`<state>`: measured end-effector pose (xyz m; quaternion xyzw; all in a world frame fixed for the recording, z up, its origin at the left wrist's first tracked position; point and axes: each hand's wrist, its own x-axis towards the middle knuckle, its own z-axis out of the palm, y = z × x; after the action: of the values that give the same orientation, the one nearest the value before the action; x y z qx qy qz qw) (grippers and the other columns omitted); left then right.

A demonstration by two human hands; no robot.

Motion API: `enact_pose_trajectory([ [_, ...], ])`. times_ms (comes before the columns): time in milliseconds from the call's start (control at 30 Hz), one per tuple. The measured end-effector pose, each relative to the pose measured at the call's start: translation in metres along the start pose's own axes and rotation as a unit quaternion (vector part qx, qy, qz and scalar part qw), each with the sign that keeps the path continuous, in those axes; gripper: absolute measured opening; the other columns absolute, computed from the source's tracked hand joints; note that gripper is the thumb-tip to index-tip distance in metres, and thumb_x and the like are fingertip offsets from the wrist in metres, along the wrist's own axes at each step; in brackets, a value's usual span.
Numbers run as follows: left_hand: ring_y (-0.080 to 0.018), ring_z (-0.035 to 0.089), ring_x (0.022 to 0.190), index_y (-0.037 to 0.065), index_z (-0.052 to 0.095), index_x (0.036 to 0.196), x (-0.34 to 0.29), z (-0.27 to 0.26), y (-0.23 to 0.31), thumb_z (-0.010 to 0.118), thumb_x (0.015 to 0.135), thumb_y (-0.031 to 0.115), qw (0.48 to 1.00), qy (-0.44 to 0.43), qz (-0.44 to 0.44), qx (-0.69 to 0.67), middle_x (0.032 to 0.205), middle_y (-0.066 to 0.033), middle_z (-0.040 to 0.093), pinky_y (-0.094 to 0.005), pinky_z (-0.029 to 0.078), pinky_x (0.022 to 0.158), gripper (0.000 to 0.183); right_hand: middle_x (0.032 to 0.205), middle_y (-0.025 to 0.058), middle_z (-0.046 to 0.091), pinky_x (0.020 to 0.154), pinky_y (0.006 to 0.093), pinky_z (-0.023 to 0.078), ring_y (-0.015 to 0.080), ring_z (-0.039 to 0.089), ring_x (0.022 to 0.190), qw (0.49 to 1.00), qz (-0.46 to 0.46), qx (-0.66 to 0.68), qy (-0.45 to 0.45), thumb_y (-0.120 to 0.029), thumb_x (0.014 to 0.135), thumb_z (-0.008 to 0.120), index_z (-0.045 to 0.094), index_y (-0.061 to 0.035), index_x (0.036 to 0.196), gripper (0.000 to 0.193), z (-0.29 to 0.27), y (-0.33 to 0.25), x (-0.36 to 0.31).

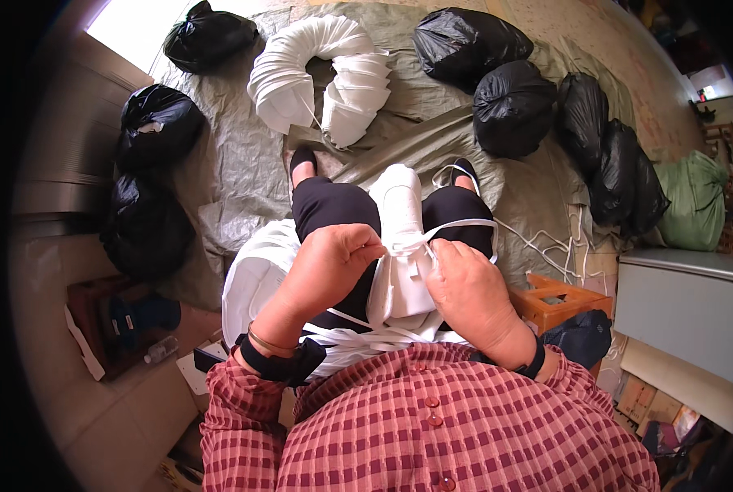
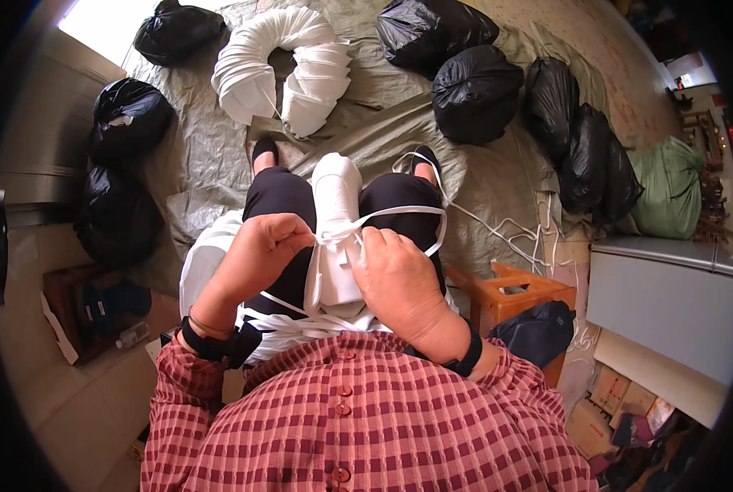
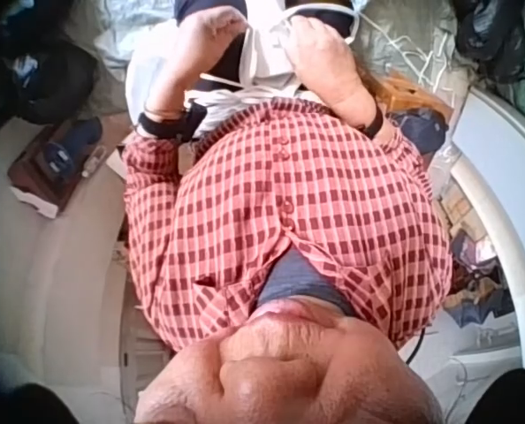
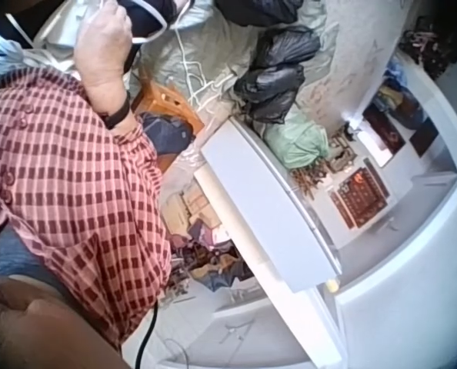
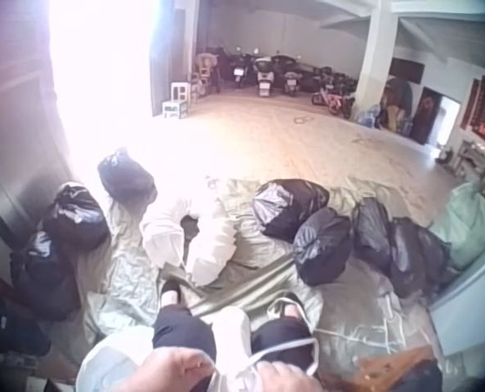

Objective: The recorder is lacing white shoe upper components with white laces.

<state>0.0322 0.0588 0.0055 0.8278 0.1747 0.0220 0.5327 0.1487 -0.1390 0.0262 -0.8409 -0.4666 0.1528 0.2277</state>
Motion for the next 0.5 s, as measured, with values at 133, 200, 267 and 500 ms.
enact_pose_trajectory([
  [133, -0.0231, 0.065, 0.068, -0.003, 0.068, 0.089, 0.0002, 0.0007, 0.0017, 0.071, 0.089, 0.005, 0.997, 0.010, 0.026, 0.078, 0.075, -0.0153, 0.066, -0.0335, 0.050, 0.066, 0.008, 0.094, 0.0193, 0.063, 0.084, 0.0475, 0.052, 0.0383, 0.064, 0.092, 1.000, 0.008, 0.001, -0.009, -0.007, 0.088, 0.057, 0.057, 0.0027, 0.109, 0.023, -0.0013, -0.0010, 0.0010],
  [200, -0.0209, 0.064, 0.068, -0.003, 0.068, 0.089, 0.0013, -0.0031, 0.0024, 0.070, 0.090, 0.005, 0.997, -0.006, 0.022, 0.069, 0.074, -0.0148, 0.066, -0.0328, 0.050, 0.066, 0.008, 0.094, 0.0195, 0.063, 0.085, 0.0475, 0.052, 0.0383, 0.063, 0.092, 1.000, 0.003, 0.004, -0.004, -0.006, 0.088, 0.057, 0.057, 0.0031, 0.109, 0.023, -0.0009, -0.0002, 0.0008],
  [267, -0.0187, 0.063, 0.067, -0.003, 0.068, 0.088, 0.0027, -0.0044, 0.0029, 0.070, 0.090, 0.004, 0.998, -0.022, 0.019, 0.060, 0.073, -0.0142, 0.065, -0.0322, 0.050, 0.066, 0.008, 0.094, 0.0196, 0.063, 0.085, 0.0474, 0.052, 0.0383, 0.063, 0.092, 1.000, -0.001, 0.004, -0.006, -0.006, 0.088, 0.057, 0.057, 0.0034, 0.109, 0.024, -0.0012, 0.0000, 0.0009],
  [500, -0.0142, 0.058, 0.064, -0.003, 0.067, 0.087, 0.0032, 0.0037, 0.0015, 0.069, 0.092, 0.008, 0.999, 0.013, -0.026, 0.046, 0.069, -0.0124, 0.063, -0.0312, 0.049, 0.063, 0.012, 0.097, 0.0179, 0.063, 0.085, 0.0438, 0.054, 0.0350, 0.065, 0.093, 1.000, -0.017, -0.024, -0.010, -0.012, 0.089, 0.061, 0.058, 0.0024, 0.109, 0.025, -0.0002, 0.0019, 0.0004],
])
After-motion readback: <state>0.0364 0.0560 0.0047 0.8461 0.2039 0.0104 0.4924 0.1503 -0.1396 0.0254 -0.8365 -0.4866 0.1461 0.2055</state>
